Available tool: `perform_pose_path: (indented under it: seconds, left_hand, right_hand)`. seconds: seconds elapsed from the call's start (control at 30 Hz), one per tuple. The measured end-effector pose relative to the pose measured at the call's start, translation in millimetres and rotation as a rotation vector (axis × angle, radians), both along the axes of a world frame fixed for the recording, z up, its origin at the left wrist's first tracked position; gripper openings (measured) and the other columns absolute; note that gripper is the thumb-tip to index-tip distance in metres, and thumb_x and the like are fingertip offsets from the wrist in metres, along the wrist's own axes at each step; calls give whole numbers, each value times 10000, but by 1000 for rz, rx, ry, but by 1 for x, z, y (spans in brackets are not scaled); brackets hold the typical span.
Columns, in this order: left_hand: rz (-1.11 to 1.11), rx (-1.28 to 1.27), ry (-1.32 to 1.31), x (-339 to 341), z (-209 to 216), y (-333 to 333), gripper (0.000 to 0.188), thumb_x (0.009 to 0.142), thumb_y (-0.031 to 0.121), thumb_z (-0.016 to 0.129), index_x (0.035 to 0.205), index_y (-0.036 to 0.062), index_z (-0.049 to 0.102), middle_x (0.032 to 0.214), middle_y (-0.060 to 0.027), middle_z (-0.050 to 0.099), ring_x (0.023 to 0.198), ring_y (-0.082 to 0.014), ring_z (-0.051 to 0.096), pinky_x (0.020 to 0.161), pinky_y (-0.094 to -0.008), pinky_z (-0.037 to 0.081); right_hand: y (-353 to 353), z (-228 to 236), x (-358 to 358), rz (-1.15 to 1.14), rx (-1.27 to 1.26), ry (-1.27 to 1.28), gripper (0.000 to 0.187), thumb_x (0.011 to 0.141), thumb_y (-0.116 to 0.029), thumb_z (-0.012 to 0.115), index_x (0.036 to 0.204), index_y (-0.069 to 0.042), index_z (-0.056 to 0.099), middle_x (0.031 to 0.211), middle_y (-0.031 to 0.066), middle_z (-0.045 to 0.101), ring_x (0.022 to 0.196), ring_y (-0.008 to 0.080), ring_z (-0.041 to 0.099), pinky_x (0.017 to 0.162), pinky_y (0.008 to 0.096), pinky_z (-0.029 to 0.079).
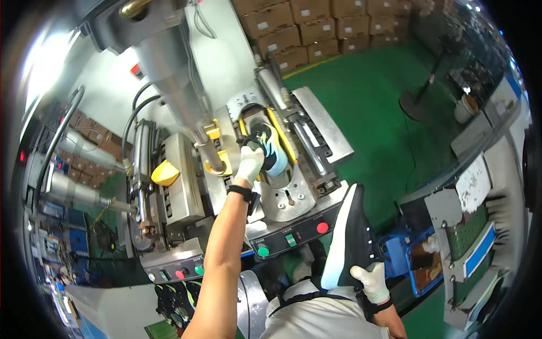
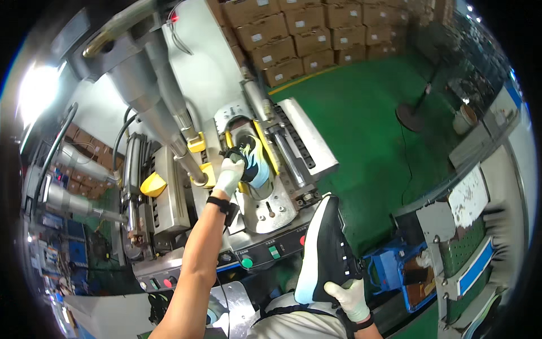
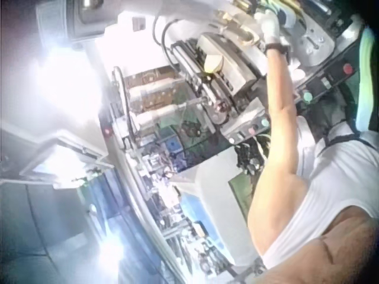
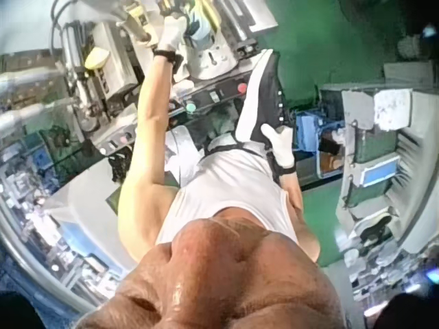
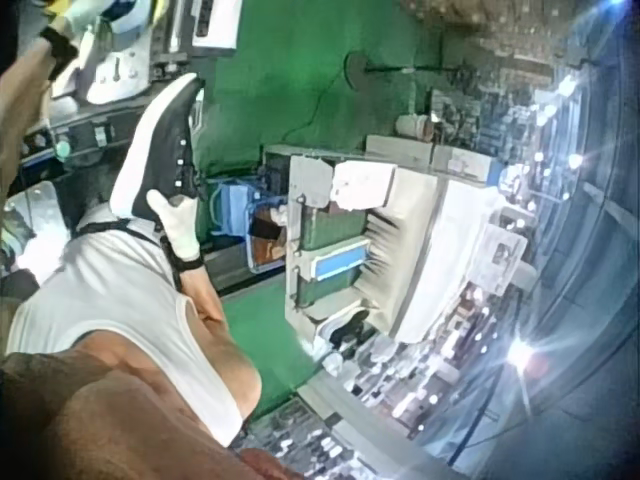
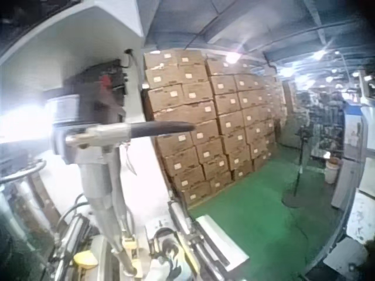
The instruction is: Operating industrial machinery to process and assemble athletic shoes in a factory setting.
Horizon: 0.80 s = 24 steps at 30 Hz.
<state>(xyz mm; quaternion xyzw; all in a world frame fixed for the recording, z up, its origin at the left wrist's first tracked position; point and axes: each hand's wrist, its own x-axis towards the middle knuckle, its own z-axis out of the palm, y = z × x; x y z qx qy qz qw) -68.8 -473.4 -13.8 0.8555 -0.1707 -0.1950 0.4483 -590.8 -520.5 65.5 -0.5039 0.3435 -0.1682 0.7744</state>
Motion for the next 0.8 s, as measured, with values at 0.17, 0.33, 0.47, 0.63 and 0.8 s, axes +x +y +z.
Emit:
perform_pose_path:
  seconds: [0.17,0.33,0.47,0.63,0.8]
  left_hand:
    - [20,-308,109,-123,78,115,455,1055,204,677,1414,-64,602,1322,-156,719,1135,-237,675,956,-368,545]
    - [239,-472,318,-268,91,273,733,1062,153,703,1651,-100,348,1578,-180,559,1450,-234,536,1232,-365,401]
    - [342,-271,484,-356,88,374,754,1037,127,706,1643,-127,336,1568,-190,559,1415,-249,564,1209,-387,434]
    - [562,71,482,-423,66,406,755,1045,188,686,1623,-147,336,1583,-289,544,1470,-325,552,1226,-398,422]
    - [795,299,323,-489,-46,460,740,1049,215,636,1611,-118,287,1488,-395,550,1390,-519,554,1166,-485,459]
  right_hand:
    - [-31,45,65,130,-336,-44,707,866,-141,843,1493,50,578,1448,117,653,1298,221,631,1138,378,488]
    - [-76,79,235,486,-147,26,392,988,-273,797,1245,19,743,1002,45,771,872,93,696,713,267,544]
    - [-114,-22,424,647,-643,214,413,828,-342,834,980,42,820,969,137,830,825,230,765,759,384,588]
    - [-118,-141,507,501,-1455,286,421,804,-361,752,760,57,767,735,306,716,726,472,749,705,518,590]
    - [-134,-204,545,527,-1534,280,452,832,-348,771,860,103,768,827,320,752,831,458,775,814,503,589]
